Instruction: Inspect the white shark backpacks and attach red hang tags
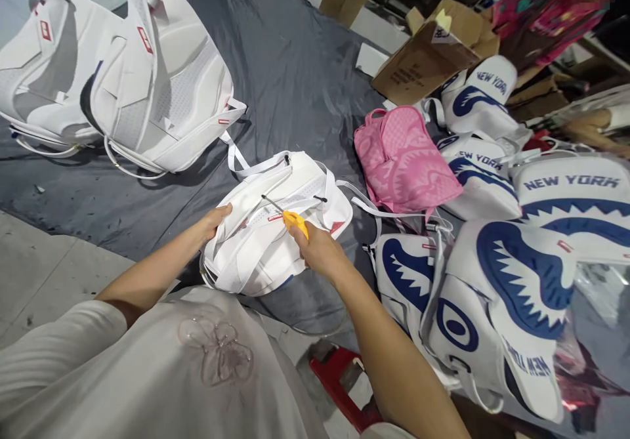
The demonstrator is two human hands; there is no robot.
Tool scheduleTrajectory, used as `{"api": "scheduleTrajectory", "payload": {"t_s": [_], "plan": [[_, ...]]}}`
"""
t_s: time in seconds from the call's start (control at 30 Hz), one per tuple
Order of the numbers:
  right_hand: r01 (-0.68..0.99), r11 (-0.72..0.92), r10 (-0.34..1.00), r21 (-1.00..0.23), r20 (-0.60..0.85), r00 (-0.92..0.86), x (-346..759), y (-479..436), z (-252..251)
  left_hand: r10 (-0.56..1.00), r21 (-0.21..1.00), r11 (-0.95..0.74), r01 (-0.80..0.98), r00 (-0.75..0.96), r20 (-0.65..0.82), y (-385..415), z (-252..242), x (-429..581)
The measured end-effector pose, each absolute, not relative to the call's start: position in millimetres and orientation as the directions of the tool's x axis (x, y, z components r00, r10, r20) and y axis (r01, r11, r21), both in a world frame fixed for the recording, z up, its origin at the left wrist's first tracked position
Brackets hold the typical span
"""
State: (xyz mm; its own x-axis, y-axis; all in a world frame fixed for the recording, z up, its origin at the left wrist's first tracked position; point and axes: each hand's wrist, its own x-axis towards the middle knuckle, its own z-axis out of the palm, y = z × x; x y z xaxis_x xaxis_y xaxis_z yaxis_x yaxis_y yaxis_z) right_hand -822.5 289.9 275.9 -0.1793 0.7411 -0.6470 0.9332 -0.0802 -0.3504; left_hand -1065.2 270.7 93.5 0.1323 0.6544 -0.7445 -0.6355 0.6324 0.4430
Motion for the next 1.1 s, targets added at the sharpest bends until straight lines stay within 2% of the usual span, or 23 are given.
{"api": "scheduleTrajectory", "payload": {"t_s": [0.13,0.27,0.4,0.43,0.53,0.57,0.7,0.77,0.87,0.93,1.0,1.03,1.1], "plan": [[0.928,-0.081,0.657,-0.363,-0.719,-0.224,-822,275,278,0.643,0.456,0.659,-0.598,0.132,-0.754,273,98,-1065],[0.973,-0.029,0.728,-0.229,-0.672,-0.137,-827,269,284,0.638,0.462,0.686,-0.563,0.160,-0.753,273,104,-1064],[0.973,-0.038,0.708,-0.228,-0.693,-0.135,-836,261,287,0.627,0.449,0.719,-0.531,0.217,-0.748,272,108,-1063],[0.968,-0.069,0.683,-0.241,-0.718,-0.131,-838,258,288,0.626,0.446,0.724,-0.526,0.231,-0.745,272,109,-1063],[0.917,-0.183,0.490,-0.354,-0.842,-0.228,-835,245,292,0.641,0.445,0.722,-0.531,0.270,-0.718,270,114,-1064],[0.899,-0.214,0.484,-0.382,-0.841,-0.242,-832,242,294,0.651,0.447,0.715,-0.537,0.279,-0.706,269,116,-1064],[0.856,-0.224,0.723,-0.467,-0.669,-0.175,-815,236,303,0.652,0.436,0.720,-0.540,0.310,-0.692,265,120,-1063],[0.862,-0.191,0.756,-0.470,-0.631,-0.177,-812,236,306,0.635,0.423,0.739,-0.525,0.333,-0.697,264,119,-1062],[0.912,-0.152,0.781,-0.382,-0.612,-0.127,-812,232,307,0.632,0.433,0.750,-0.500,0.347,-0.693,263,116,-1059],[0.911,-0.150,0.729,-0.384,-0.665,-0.160,-809,228,307,0.638,0.446,0.748,-0.492,0.347,-0.687,263,116,-1058],[0.882,-0.168,0.635,-0.440,-0.732,-0.245,-801,223,306,0.677,0.500,0.724,-0.475,0.352,-0.646,262,118,-1057],[0.867,-0.175,0.626,-0.466,-0.732,-0.268,-795,222,306,0.720,0.592,0.692,-0.413,0.333,-0.609,261,120,-1056],[0.850,-0.172,0.721,-0.498,-0.651,-0.236,-784,221,306,0.828,0.821,0.548,-0.158,0.238,-0.507,258,125,-1051]]}}
